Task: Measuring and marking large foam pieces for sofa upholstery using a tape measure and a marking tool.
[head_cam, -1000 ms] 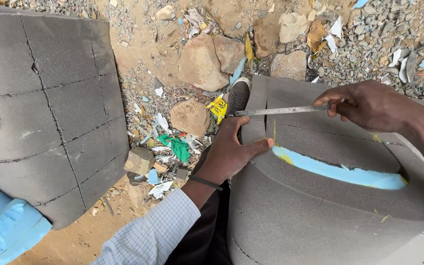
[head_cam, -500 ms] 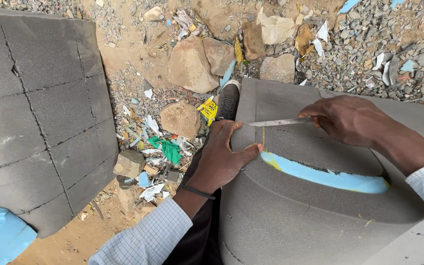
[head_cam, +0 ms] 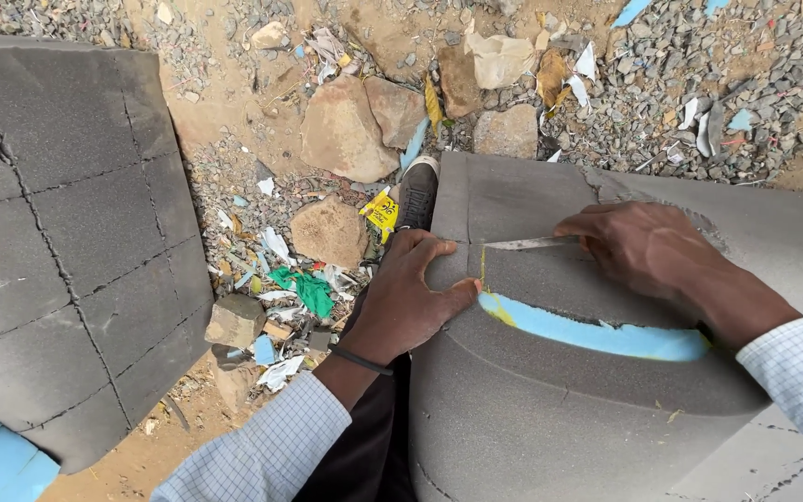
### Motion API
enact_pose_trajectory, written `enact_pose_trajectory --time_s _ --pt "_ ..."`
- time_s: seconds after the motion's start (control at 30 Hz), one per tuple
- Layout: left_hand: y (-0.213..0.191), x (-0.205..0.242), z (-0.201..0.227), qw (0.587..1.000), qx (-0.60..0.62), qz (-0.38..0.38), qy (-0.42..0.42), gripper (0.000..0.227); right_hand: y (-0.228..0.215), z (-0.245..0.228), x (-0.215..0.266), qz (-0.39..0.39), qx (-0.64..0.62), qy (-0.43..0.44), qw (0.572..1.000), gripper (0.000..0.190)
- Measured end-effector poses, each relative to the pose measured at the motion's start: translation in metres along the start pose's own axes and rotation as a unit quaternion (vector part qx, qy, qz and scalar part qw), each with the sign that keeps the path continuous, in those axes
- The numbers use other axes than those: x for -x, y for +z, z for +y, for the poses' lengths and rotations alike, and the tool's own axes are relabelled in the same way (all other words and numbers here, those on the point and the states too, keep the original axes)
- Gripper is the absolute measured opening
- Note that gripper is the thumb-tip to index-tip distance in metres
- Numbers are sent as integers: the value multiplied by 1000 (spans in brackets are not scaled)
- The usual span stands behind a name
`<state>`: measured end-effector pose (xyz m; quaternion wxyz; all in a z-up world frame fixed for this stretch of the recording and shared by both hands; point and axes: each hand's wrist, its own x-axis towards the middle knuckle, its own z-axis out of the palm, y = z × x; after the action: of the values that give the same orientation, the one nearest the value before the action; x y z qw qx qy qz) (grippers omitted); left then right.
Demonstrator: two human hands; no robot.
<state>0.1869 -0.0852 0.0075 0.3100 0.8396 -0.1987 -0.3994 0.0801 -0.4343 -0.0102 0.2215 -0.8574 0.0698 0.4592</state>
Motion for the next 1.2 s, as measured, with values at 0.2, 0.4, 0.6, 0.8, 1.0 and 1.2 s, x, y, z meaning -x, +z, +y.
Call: enact_pose_trajectory --time_s 0.2,0.4,0.6,0.8,1.0,1.2 --pt "15 -17 -9 995 -29 -92 -41 79 -1 32 16 -19 21 30 999 49" --pt "19 -42 -2 987 -57 -152 15 95 12 11 12 28 -19 -31 999 50" --pt "5 -41 13 978 -55 -198 -26 96 10 37 41 14 14 17 1000 55" --pt "8 -42 14 980 -31 -194 -23 95 24 55 40 26 3 22 999 56" --pt "5 -39 17 980 -25 -195 -21 93 23 36 30 42 -5 -34 999 54" --pt "-4 -40 27 975 -19 -215 -52 96 14 64 42 4 -12 42 999 57"
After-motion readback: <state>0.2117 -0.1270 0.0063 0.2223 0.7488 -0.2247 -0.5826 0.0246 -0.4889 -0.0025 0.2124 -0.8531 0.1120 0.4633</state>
